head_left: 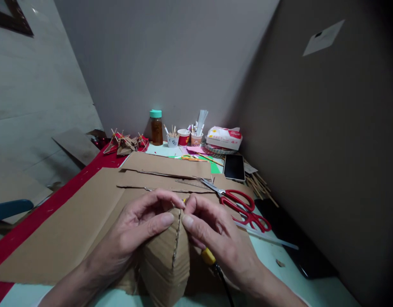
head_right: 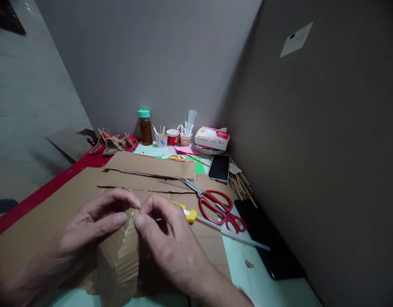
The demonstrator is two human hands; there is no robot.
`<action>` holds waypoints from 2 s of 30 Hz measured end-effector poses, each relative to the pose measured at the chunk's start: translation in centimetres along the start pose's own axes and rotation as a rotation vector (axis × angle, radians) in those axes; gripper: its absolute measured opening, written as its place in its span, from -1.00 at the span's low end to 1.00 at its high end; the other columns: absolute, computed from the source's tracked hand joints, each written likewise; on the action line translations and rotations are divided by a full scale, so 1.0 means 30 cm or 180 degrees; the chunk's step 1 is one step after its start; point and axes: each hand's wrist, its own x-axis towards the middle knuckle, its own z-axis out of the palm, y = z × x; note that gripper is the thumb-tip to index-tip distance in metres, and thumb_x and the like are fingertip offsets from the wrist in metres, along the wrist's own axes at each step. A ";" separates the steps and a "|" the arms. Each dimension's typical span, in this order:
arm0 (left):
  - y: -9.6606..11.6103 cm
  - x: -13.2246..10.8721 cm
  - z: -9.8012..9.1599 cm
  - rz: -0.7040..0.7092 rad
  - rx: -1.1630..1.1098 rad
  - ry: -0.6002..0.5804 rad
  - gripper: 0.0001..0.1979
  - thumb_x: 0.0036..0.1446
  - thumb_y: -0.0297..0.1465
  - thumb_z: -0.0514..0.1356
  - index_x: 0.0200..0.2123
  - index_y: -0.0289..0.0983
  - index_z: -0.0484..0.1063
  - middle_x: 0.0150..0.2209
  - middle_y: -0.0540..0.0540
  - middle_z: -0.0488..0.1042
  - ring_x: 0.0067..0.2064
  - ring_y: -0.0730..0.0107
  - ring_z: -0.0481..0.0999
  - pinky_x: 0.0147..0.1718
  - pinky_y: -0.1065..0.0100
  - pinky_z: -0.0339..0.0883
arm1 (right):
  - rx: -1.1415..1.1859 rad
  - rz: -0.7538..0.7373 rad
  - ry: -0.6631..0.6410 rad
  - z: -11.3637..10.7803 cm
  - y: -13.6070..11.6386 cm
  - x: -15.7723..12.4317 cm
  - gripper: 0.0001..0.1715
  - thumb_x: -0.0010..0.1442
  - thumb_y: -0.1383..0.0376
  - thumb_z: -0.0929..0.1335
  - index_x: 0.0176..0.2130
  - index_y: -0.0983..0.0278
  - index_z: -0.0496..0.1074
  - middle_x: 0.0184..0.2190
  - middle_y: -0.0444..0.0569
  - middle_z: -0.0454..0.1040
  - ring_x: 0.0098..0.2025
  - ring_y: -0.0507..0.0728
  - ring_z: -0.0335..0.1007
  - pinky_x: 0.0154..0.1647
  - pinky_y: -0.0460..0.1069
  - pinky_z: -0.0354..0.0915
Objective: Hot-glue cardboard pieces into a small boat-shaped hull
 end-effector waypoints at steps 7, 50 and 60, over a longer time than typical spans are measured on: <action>-0.003 -0.001 0.003 0.0003 -0.0027 -0.0004 -0.89 0.21 -0.23 0.32 -0.19 -0.04 0.60 -0.26 0.11 0.58 -0.23 0.53 0.53 -0.28 0.65 0.35 | -0.0053 -0.0048 -0.0021 -0.004 -0.005 0.002 -0.53 0.23 -0.03 0.44 -0.38 0.26 0.28 -0.53 -0.23 0.15 -0.52 -0.04 0.01 -0.54 -0.11 -0.02; -0.012 -0.004 0.009 0.0023 -0.0308 0.0464 -0.86 0.14 -0.27 0.37 -0.20 -0.09 0.60 -0.26 0.07 0.57 -0.24 0.46 0.51 -0.29 0.57 0.41 | 0.0009 0.0024 0.0062 0.005 -0.011 -0.002 -0.60 0.18 0.05 0.49 -0.30 0.25 0.31 -0.44 -0.21 0.25 -0.42 0.00 0.15 -0.43 -0.09 0.11; -0.024 -0.003 0.007 0.0036 -0.0146 0.0444 -0.87 0.19 -0.27 0.34 -0.17 -0.06 0.59 -0.23 0.10 0.58 -0.21 0.46 0.53 -0.25 0.57 0.40 | -0.0082 -0.0019 0.0046 0.010 -0.018 -0.002 -0.59 0.20 0.03 0.47 -0.32 0.26 0.29 -0.47 -0.22 0.24 -0.43 0.00 0.15 -0.41 -0.07 0.11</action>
